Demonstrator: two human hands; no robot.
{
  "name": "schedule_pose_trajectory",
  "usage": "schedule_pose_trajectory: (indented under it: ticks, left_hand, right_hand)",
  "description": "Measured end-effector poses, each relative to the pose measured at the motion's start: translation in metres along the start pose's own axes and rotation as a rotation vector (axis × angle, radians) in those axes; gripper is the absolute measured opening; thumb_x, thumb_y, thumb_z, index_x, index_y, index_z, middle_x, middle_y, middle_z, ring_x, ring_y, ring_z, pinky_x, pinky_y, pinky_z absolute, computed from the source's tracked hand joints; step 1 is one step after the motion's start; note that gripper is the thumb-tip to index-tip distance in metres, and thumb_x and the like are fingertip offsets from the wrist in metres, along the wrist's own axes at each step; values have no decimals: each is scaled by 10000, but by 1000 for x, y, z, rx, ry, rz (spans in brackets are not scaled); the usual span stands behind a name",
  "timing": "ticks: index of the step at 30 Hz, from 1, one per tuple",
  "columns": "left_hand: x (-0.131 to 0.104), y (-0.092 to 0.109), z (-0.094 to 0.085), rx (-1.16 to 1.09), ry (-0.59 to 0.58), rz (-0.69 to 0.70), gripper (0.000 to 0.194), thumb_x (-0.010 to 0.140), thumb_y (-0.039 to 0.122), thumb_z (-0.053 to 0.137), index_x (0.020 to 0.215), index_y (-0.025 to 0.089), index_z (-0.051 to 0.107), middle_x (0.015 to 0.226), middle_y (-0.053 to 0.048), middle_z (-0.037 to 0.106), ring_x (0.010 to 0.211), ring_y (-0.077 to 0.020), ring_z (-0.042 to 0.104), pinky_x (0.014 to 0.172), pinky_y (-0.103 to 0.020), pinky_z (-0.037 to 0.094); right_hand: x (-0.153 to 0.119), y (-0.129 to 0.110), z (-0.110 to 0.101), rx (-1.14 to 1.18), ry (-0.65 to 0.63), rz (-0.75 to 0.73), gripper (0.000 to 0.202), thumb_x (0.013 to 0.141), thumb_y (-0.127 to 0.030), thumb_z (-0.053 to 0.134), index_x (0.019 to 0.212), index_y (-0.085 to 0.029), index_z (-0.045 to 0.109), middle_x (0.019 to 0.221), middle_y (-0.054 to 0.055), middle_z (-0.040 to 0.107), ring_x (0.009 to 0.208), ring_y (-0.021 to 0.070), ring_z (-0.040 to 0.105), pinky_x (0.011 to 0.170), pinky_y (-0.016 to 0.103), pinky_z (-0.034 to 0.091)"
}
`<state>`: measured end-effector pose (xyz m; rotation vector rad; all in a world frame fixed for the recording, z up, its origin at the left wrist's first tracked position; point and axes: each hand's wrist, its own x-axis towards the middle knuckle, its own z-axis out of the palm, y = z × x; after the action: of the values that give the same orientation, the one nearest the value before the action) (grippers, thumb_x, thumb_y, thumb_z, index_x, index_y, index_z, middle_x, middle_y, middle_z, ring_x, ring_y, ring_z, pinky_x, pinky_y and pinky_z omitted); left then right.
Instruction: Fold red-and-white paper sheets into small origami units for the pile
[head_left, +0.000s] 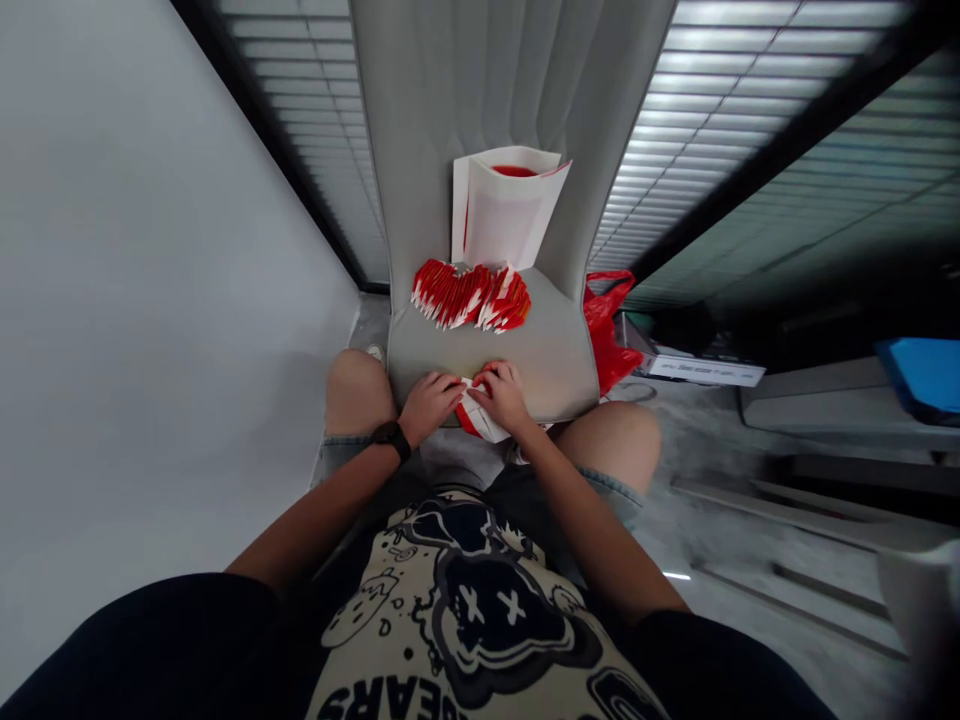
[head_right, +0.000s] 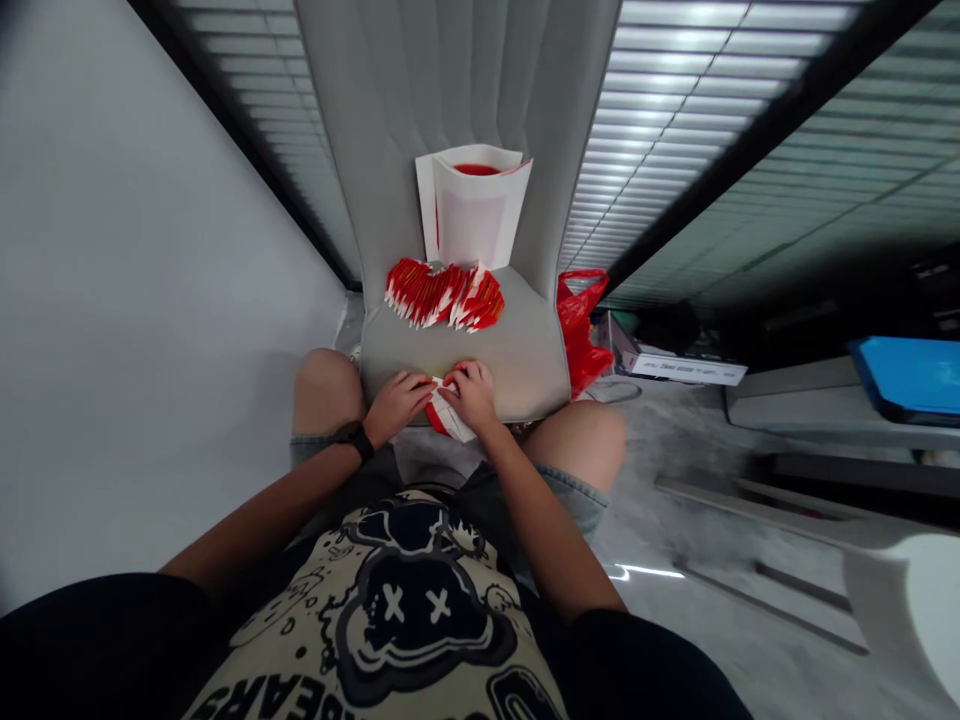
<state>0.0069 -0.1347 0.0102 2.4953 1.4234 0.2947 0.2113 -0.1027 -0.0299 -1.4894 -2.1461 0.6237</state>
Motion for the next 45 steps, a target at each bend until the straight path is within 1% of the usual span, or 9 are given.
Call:
schedule_pose_trajectory:
  ticks: [7,20,25,28,30,32,36,40,45]
  left_hand:
    - [-1,-2,9,-3,61,-33,368,1034,317,434,1342,197,595,1240,-101,604,1115,-234,528,1000,-387,453]
    - [0,5,11,141,9,-79,426,1021,288,431,1428,214,533,1287,-132,572,1105,-274,514,921,-413,454]
    - [0,4,10,112,33,-87,416,1011,282,451,1412,223,549,1274,-133,576,1111,-271,516,922,-416,453]
    - [-1,1,14,77,48,-86,415,1005,274,458,1405,221,555,1268,-132,576,1107,-268,516,926,-416,454]
    - [-1,-1,17,59,61,-90,419,1004,279,458,1407,220,557,1266,-134,575,1103,-272,514,924,-419,454]
    - [-1,-1,19,48,67,-98,423,1005,285,454,1410,218,558,1264,-137,576,1097,-280,511,914,-422,455]
    - [0,2,17,16,82,-108,417,1002,267,454,1400,211,566,1268,-137,578,1103,-286,506,919,-424,450]
    - [0,4,13,-49,115,-120,393,994,250,474,1370,206,584,1256,-129,585,1118,-275,511,960,-420,447]
    - [-2,1,14,-156,159,-121,387,990,205,453,1354,193,583,1233,-123,600,1123,-258,539,989,-409,460]
  right_hand:
    - [-1,-1,0,-1,0,-10,184,884,-398,700,981,-246,732,1171,97,578,1204,280,450,1088,423,347]
    - [0,-3,-1,8,2,-11,180,900,-401,670,962,-241,726,1172,103,585,1204,282,458,1087,444,361]
    - [-3,-11,-12,122,20,9,239,971,-343,517,1068,-230,704,1202,117,593,1216,258,501,1093,446,401]
    - [-30,-16,-21,259,224,173,390,972,-365,472,1311,-206,583,1391,152,493,1311,264,484,1107,461,419]
    - [-59,-18,-23,355,411,413,491,944,-419,494,1390,-214,498,1432,162,450,1301,275,513,1067,469,466]
    - [-90,-20,-21,516,529,721,503,891,-454,546,1328,-207,514,1326,164,533,1183,280,600,962,454,540]
    - [-127,-37,-9,1061,362,1137,456,791,-448,714,1162,-234,558,1130,103,668,970,244,702,796,385,600]
    - [-121,-63,6,1391,175,1167,442,670,-427,856,985,-232,615,1006,75,734,907,233,734,740,348,598]
    - [-100,-62,10,1130,240,1045,392,655,-506,803,846,-198,653,788,34,730,680,170,677,543,248,490]
